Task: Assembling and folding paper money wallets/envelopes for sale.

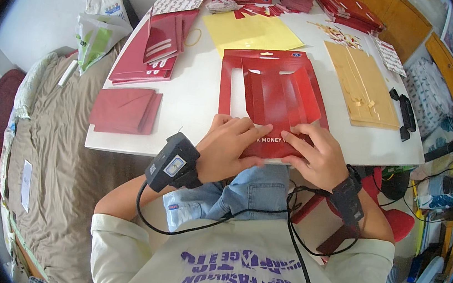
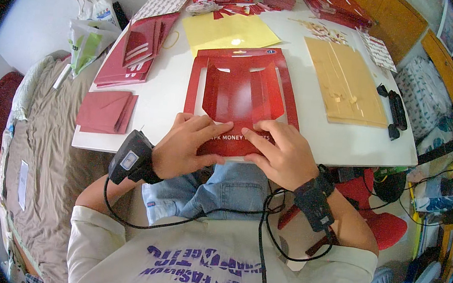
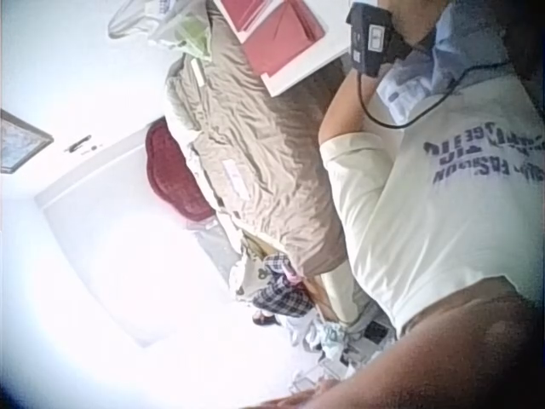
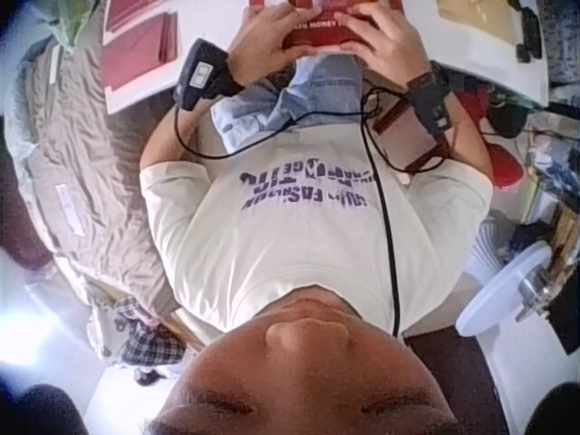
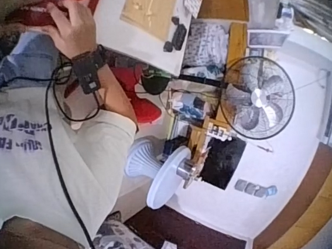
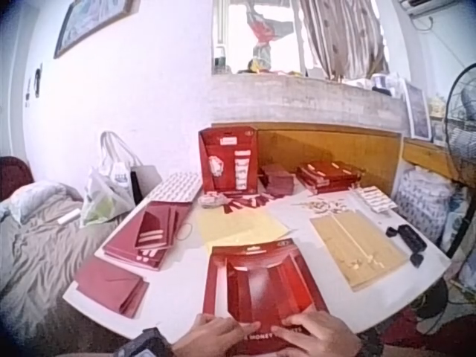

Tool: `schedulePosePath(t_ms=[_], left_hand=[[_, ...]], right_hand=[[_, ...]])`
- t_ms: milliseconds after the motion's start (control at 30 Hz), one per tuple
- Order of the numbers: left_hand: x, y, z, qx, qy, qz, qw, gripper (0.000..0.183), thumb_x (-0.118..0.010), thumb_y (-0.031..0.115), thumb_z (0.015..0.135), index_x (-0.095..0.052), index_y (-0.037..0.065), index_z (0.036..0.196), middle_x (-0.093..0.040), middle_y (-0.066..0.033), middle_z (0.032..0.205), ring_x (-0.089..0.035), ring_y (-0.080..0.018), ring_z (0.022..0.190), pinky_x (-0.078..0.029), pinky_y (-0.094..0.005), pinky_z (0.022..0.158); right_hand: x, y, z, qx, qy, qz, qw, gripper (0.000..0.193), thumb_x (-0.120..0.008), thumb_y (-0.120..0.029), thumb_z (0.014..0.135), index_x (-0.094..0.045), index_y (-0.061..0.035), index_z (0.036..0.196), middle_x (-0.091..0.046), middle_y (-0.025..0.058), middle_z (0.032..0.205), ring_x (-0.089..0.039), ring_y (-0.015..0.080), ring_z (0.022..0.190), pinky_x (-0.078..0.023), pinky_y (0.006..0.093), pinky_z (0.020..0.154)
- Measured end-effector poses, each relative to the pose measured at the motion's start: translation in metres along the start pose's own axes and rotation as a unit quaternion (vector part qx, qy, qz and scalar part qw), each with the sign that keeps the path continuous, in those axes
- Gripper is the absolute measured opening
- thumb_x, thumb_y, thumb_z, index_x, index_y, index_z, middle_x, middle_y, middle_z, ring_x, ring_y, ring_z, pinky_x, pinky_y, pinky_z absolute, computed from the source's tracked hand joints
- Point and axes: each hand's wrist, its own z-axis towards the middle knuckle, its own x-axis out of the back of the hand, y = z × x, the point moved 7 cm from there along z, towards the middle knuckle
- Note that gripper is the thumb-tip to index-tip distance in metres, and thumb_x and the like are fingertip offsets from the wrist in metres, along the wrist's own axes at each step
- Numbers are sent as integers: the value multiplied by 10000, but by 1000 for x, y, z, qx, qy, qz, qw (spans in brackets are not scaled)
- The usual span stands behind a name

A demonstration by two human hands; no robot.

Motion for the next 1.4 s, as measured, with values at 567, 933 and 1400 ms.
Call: schedulePosePath(t_ms=[567, 933, 1400], left_hand=[[-2, 8, -1, 16, 57, -17, 998, 486, -724, 117, 760, -554, 106, 1215, -573, -74, 1068, -529, -265, 1037, -315, -407, 941], [2, 16, -2, -10, 79, 33, 996, 512, -707, 119, 756, -533, 93, 1236, -579, -100, 1068, -538, -298, 1036, -347, -424, 920], [-1, 19, 1, 32, 58, 18, 998, 477, -670, 41, 750, -487, 49, 1190, -572, -124, 1043, -551, -320, 999, -359, -416, 890]], right_hand=[[-2, -3, 7, 17, -36, 5, 999, 444, -775, -204, 701, -672, -79, 1115, -559, 101, 1030, -562, 272, 948, -477, 380, 831], [0, 1, 9, 3, -19, 61, 998, 375, -803, -177, 660, -662, -47, 982, -566, 100, 1007, -569, 283, 924, -486, 386, 807], [5, -7, 11, 55, -3, 12, 998, 377, -796, -193, 651, -669, -52, 977, -576, 92, 1006, -579, 271, 879, -491, 377, 757]])
